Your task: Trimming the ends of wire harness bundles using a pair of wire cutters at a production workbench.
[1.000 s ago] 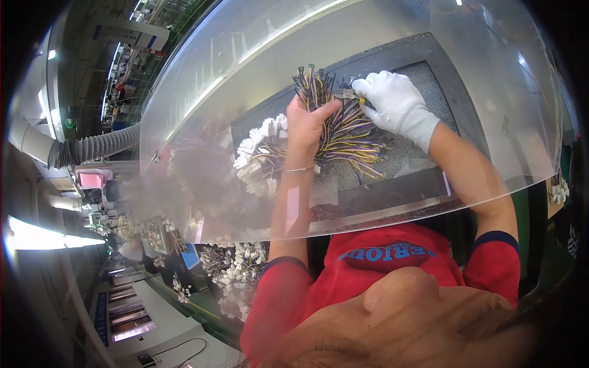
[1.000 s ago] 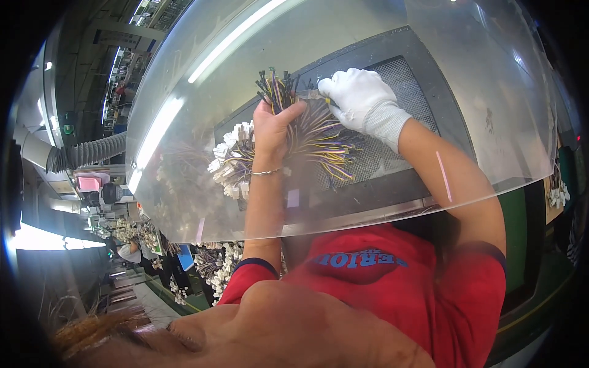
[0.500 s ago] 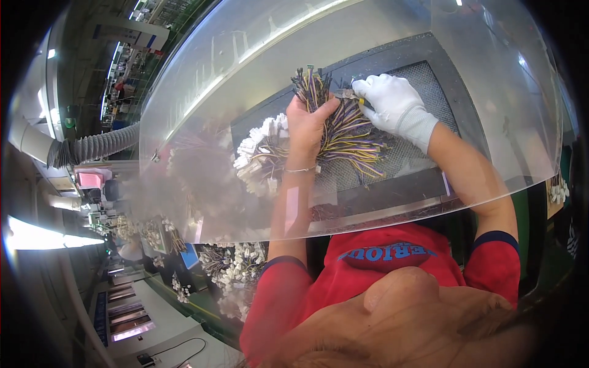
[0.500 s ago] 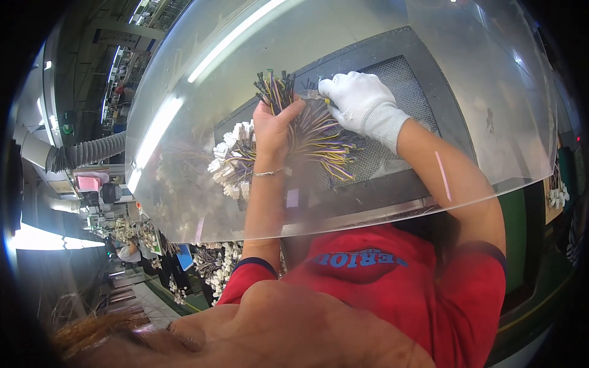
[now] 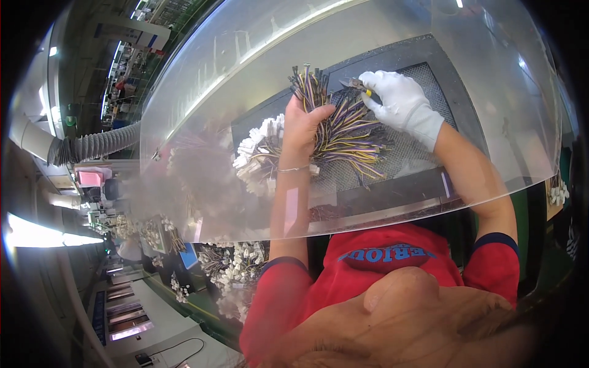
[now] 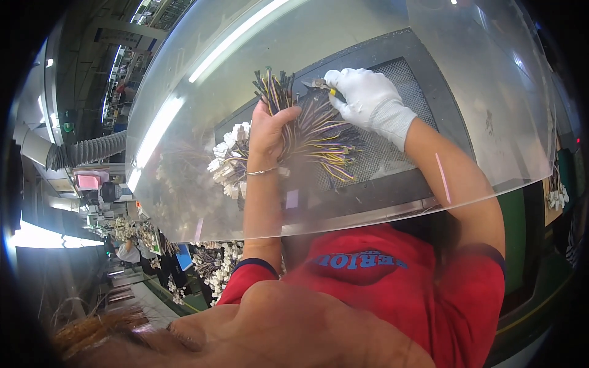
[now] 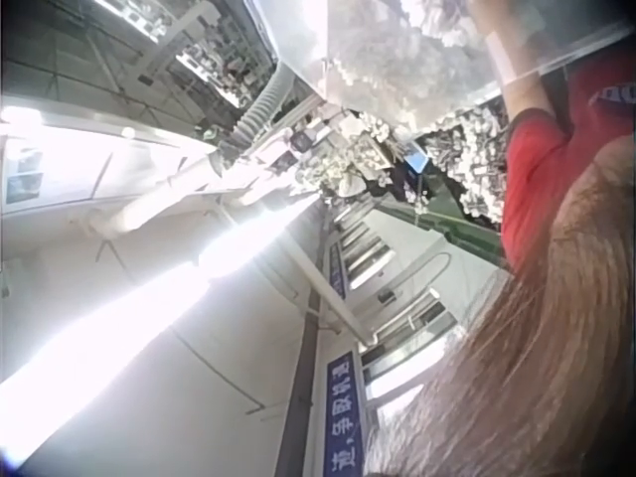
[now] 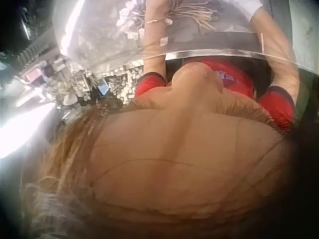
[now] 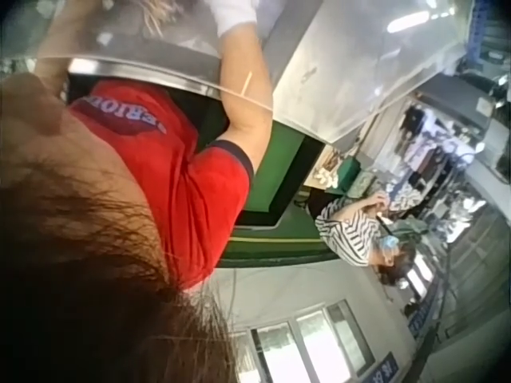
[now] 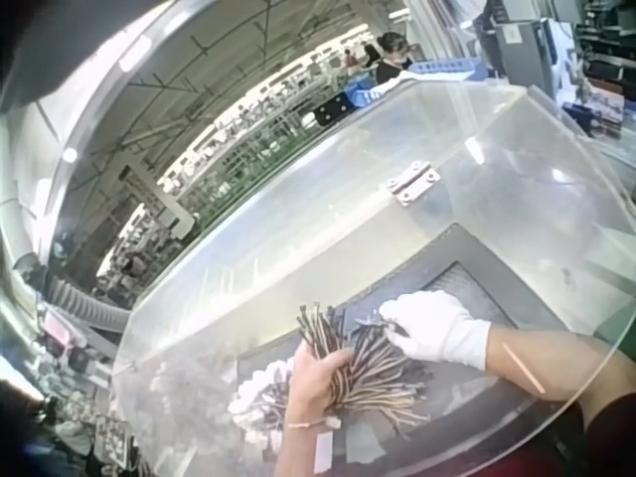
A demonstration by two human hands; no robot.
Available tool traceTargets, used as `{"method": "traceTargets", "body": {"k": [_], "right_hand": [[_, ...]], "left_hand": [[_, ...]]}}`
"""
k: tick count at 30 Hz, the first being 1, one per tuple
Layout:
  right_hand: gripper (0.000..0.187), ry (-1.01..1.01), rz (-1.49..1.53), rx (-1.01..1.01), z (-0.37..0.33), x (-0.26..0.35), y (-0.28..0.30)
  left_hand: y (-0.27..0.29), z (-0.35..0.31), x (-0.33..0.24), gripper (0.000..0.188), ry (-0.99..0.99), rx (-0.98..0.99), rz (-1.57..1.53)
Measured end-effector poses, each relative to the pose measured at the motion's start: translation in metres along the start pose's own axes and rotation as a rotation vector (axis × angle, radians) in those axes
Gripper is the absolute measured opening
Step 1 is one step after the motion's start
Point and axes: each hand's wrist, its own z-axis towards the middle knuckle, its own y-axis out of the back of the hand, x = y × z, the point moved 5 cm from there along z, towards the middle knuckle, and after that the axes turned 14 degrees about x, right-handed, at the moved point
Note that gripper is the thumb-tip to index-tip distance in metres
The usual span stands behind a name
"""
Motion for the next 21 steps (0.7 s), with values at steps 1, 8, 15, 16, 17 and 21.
{"method": "traceTargets", "body": {"k": [1,8,15,16,17,21], "right_hand": [[0.022,0.000,0.000,0.000,0.000,0.000,0.001],[0.023,0.091,-0.036,-0.020,0.000,0.008,-0.002],[0.024,0.120,-0.048,-0.044,-0.002,0.007,-0.004],[0.024,0.119,-0.049,-0.044,-0.001,0.006,-0.005],[0.024,0.126,-0.054,-0.050,-0.001,0.006,-0.006],[0.023,0.129,-0.065,-0.026,0.000,0.008,-0.006]], "left_hand": [[0.000,0.000,0.001,0.034,0.009,0.003,-0.029],[0.001,0.002,0.001,0.035,0.014,-0.025,0.126],[-0.002,-0.001,-0.004,0.037,0.020,0.000,0.144],[-0.003,-0.001,-0.004,0.037,0.037,0.035,0.111],[-0.003,-0.001,-0.003,0.037,0.037,0.035,0.111],[0.001,0.001,-0.002,0.037,0.005,0.015,0.169]]}}
